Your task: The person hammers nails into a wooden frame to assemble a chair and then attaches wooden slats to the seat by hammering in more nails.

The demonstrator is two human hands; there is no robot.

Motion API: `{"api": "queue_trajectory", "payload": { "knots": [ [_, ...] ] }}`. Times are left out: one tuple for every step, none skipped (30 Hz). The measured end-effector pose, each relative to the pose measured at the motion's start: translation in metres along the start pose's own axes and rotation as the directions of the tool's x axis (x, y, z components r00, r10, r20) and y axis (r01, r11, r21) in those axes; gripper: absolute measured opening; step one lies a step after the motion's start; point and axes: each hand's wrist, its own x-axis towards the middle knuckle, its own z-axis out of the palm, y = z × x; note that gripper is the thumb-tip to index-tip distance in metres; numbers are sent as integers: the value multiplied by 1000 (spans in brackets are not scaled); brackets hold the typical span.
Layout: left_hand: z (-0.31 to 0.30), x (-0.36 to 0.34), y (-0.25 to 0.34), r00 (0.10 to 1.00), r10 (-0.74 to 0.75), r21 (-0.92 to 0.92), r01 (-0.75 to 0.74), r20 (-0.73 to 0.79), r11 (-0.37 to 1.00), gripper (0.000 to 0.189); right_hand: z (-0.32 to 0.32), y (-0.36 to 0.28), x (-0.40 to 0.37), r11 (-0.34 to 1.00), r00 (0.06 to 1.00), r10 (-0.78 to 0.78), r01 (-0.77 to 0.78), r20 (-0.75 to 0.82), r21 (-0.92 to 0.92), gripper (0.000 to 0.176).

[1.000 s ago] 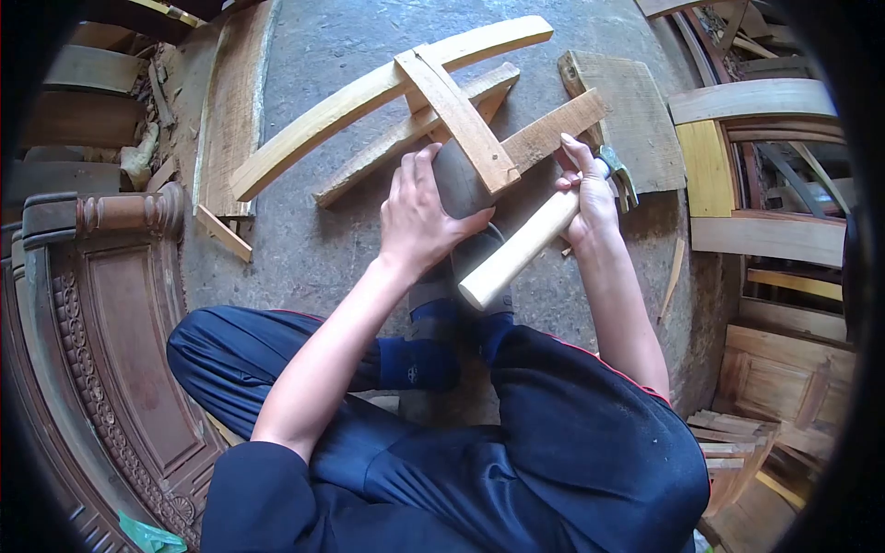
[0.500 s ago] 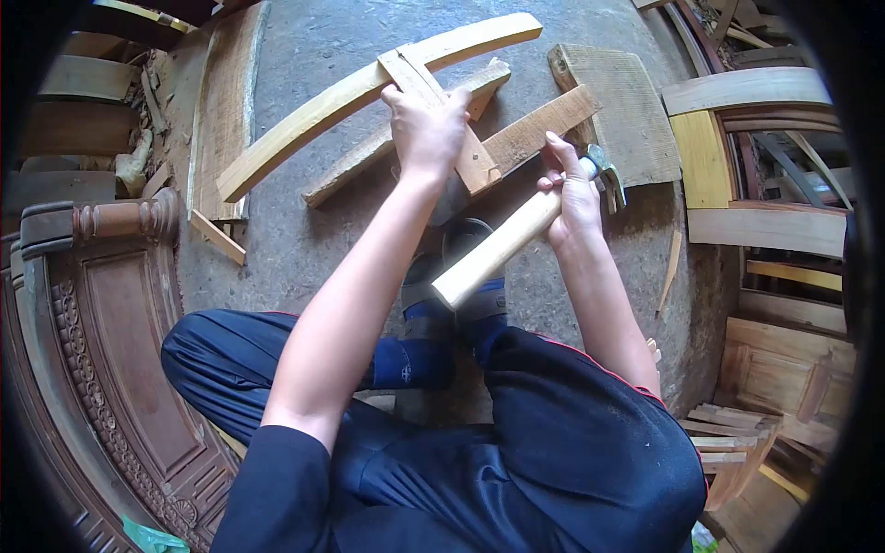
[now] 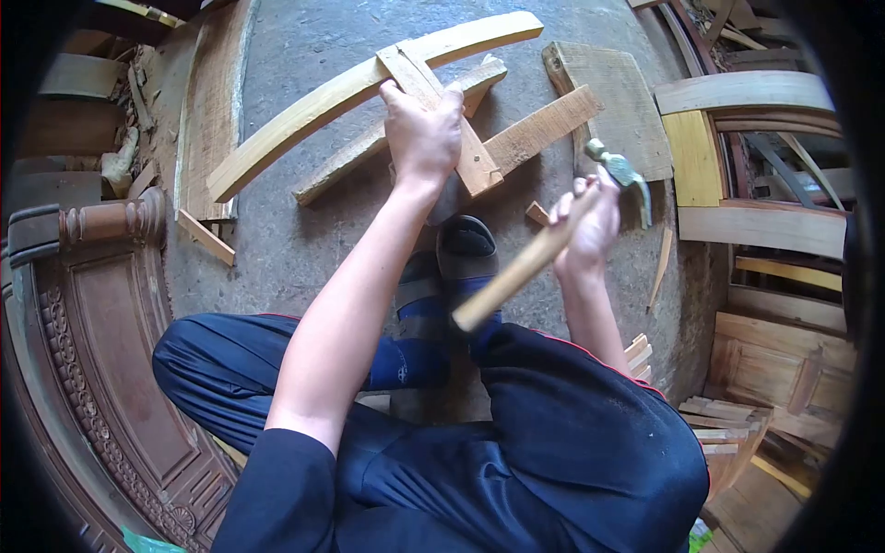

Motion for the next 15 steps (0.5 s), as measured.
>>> {"api": "queue_trajectory", "payload": {
  "knots": [
    [0,-1,2,1000,-17,45,18,-23,999,54,-9,-7,0,996,994,-64,69,86,-60,29],
    [-1,-1,3,1000,-22,56,23,-18,998,54,-18,-14,0,984,978,-121,142,172,-112,30],
    [-2,0,5,1000,-28,69,28,-7,997,54,-10,-36,-3,951,960,-146,202,241,-232,30],
    [-2,-1,6,999,-34,80,33,8,996,55,-10,-52,-4,899,935,-158,269,316,-345,33],
    [-2,-2,7,999,-32,76,32,0,997,54,-5,-66,-9,873,913,-153,305,378,-382,33],
    [-1,-3,7,999,-37,68,37,-4,997,54,-3,-77,-13,841,886,-147,346,439,-416,32],
    [-1,-4,8,999,-39,58,40,-10,998,54,-13,-75,-15,756,868,-123,396,481,-522,32],
    [-1,-3,9,999,-39,47,40,-20,998,54,-28,-69,-14,655,848,-92,446,522,-610,31],
    [1,-3,7,999,-33,41,34,-34,999,52,-29,-69,-17,540,828,-54,495,558,-681,30],
    [2,-2,4,998,-24,55,27,-50,998,52,-29,-67,-22,415,841,35,479,540,-773,29],
    [4,-1,2,998,-15,71,20,-66,997,52,-26,-67,-28,274,847,124,471,517,-838,27],
    [4,-1,6,997,-9,91,16,-80,996,52,-22,-65,-32,200,867,237,398,438,-895,27],
    [4,0,8,997,-17,93,24,-74,995,53,-21,-65,-35,244,864,198,415,464,-877,25],
    [4,0,10,997,-29,100,36,-69,994,53,-19,-64,-38,289,859,161,430,486,-855,24],
    [2,-3,11,997,-44,111,51,-60,993,53,-18,-64,-42,335,857,127,438,500,-834,22]
  ]
}}
